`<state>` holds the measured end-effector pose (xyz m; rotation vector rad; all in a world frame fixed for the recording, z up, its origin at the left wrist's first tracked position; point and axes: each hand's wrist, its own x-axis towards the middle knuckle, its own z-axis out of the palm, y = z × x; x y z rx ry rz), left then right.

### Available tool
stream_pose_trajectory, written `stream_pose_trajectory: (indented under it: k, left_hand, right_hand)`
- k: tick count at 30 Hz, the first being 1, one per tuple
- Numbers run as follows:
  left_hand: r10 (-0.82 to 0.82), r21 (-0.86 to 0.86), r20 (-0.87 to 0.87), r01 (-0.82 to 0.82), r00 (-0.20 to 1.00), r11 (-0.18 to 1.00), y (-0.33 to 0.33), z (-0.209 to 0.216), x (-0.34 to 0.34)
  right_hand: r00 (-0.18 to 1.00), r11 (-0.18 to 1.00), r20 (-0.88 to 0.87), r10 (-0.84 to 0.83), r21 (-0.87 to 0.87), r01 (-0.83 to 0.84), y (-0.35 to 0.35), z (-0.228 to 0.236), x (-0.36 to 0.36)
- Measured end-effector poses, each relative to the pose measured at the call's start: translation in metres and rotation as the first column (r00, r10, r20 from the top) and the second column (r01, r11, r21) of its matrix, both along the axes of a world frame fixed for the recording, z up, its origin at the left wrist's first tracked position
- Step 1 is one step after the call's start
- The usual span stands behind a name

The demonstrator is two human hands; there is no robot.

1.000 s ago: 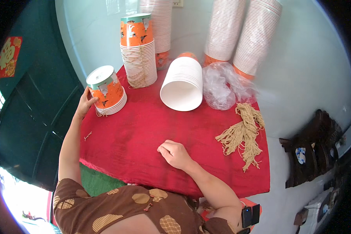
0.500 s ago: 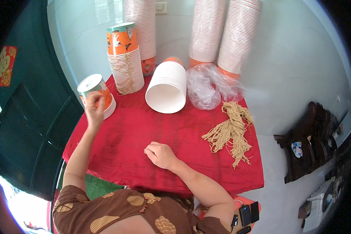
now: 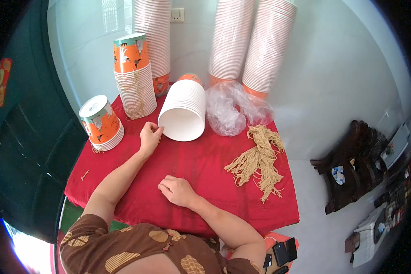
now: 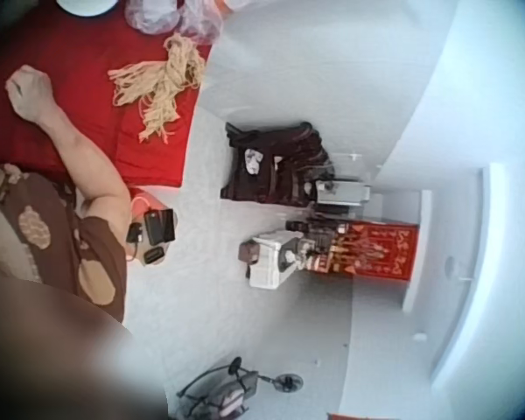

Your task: Attaching strings to paper buckets.

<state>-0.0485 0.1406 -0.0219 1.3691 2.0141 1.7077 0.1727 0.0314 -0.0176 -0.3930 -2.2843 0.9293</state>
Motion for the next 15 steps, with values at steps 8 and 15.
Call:
stream_pose_trajectory:
  k: [8,15]
  left_hand:
    - [-0.052,0.146,0.150,0.030,0.987,0.989,0.004,-0.013,0.008]
    - [-0.083,0.176,0.197,0.048,0.977,0.983,0.001,-0.011,0.013]
  right_hand:
    - [1.000,1.000,0.026,0.009,0.002,-0.010,-0.001,0.003,0.001]
    - [0.977,0.983,-0.114,-0.182,-0.002,0.183,0.015,0.022,0.008]
